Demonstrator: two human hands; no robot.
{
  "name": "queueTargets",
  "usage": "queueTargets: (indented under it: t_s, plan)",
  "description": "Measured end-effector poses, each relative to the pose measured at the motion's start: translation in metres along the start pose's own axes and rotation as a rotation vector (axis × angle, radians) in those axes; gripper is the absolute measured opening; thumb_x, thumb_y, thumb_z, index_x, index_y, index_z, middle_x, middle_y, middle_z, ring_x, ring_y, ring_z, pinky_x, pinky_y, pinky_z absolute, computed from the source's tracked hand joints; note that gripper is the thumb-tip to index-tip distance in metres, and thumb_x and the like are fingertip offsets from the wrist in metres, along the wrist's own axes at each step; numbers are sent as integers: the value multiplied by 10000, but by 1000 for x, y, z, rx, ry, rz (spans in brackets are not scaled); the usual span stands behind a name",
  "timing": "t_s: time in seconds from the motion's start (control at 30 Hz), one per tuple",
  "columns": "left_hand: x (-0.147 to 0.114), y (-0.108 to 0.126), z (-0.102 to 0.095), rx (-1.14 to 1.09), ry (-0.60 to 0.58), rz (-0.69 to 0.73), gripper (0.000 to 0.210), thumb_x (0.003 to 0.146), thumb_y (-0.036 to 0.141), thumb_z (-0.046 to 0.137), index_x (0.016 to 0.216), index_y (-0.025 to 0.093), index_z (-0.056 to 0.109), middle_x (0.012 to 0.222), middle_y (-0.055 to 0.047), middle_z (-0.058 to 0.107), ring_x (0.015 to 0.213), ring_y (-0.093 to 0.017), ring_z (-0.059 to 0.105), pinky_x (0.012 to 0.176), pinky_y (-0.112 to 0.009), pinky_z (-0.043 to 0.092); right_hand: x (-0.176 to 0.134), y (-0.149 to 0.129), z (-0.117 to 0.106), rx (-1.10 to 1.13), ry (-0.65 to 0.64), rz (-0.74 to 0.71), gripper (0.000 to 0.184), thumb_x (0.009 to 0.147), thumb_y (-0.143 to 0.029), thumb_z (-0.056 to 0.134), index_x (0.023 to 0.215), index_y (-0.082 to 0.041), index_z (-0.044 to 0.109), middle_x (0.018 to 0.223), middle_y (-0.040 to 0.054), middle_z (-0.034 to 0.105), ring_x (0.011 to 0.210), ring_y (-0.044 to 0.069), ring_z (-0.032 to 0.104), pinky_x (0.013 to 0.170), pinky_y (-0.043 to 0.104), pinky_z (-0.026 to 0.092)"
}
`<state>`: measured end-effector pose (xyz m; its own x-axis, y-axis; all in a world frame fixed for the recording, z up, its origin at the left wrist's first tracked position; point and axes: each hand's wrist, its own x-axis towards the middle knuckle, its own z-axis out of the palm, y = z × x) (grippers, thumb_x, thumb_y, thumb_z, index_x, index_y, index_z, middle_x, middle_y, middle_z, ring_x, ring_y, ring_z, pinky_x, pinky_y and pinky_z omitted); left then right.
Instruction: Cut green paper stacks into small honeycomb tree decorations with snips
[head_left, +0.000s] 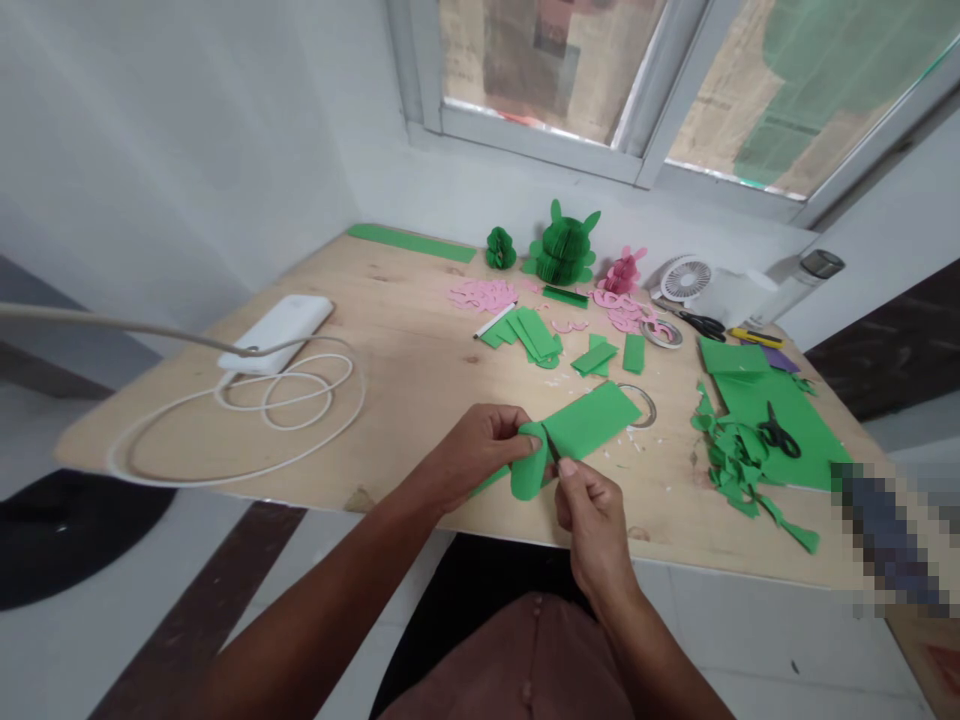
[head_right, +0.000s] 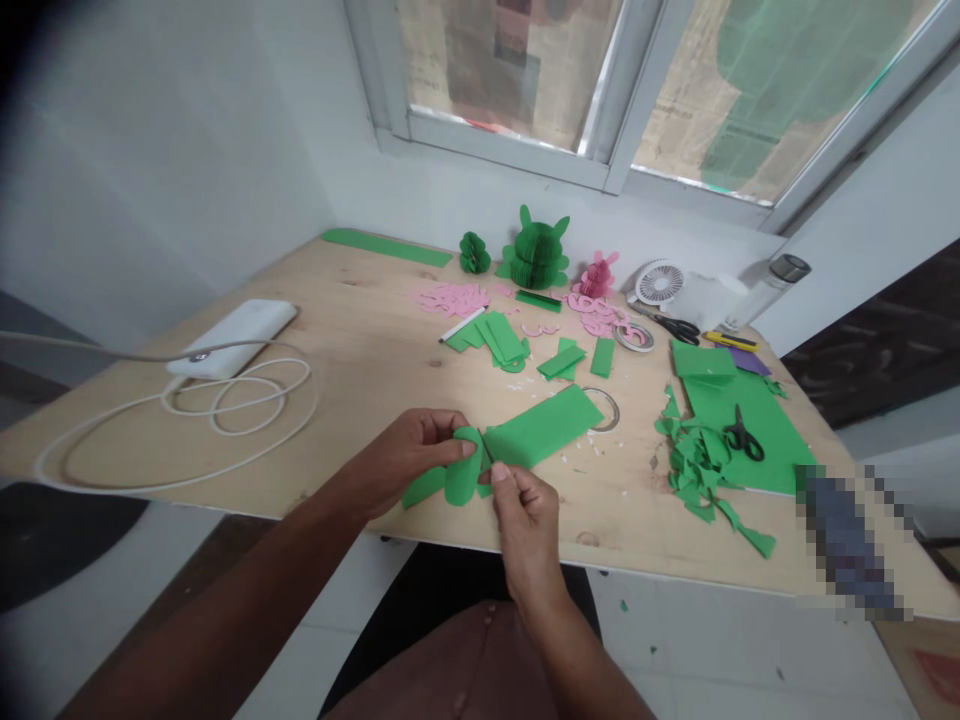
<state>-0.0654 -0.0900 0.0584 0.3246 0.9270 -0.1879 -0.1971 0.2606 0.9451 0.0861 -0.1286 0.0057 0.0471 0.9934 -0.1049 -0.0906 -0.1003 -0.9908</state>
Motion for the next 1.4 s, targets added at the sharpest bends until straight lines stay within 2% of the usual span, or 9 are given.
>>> queueTargets:
  t_s: [0.17, 0.5, 0.83, 0.97, 1.17, 1.4]
  plan:
    - [0, 0, 0, -30, 46, -13, 129, 671, 218, 672, 625, 141, 579, 570, 12, 622, 506, -94, 559, 505, -206, 441, 0, -1, 0, 10, -8, 24, 400, 825, -508, 580, 649, -151, 610, 481, -88, 223, 457, 69, 146, 421, 224, 131]
    - [1, 2, -2, -38, -37, -27, 119, 674, 205, 677, 632, 135, 590, 596, -13, 661, 573, -135, 630, 551, -227, 465, 0, -3, 1, 10, -18, 10, 405, 823, -506, 580, 629, -151, 604, 453, -89, 247, 433, 65, 162, 406, 220, 129]
    - [0, 6, -5, 63, -33, -3, 157, 678, 240, 680, 617, 145, 571, 587, -8, 641, 542, -117, 570, 522, -223, 425, 0, -4, 0, -23, -16, -5, 418, 804, -536, 591, 651, -148, 627, 468, -84, 252, 446, 71, 170, 418, 223, 143]
    - [1, 7, -8, 93, -64, -16, 165, 681, 254, 687, 637, 144, 573, 616, -17, 655, 552, -116, 568, 521, -222, 419, 0, -2, -1, -47, -15, 1, 416, 805, -538, 588, 688, -144, 649, 466, -83, 259, 448, 74, 173, 421, 224, 143]
    - [1, 4, -8, 9, -75, -6, 188, 673, 263, 718, 655, 145, 573, 616, -17, 666, 567, -124, 594, 544, -232, 438, -1, 0, -1, -41, -11, 10, 417, 799, -543, 595, 695, -144, 655, 473, -78, 277, 452, 75, 181, 425, 223, 154]
    - [0, -3, 0, -93, 14, 3, 197, 685, 290, 724, 690, 140, 596, 605, -13, 670, 551, -125, 606, 537, -234, 453, -2, -2, 0, -82, 6, -30, 444, 806, -566, 568, 704, -147, 670, 461, -74, 284, 440, 82, 206, 411, 226, 168]
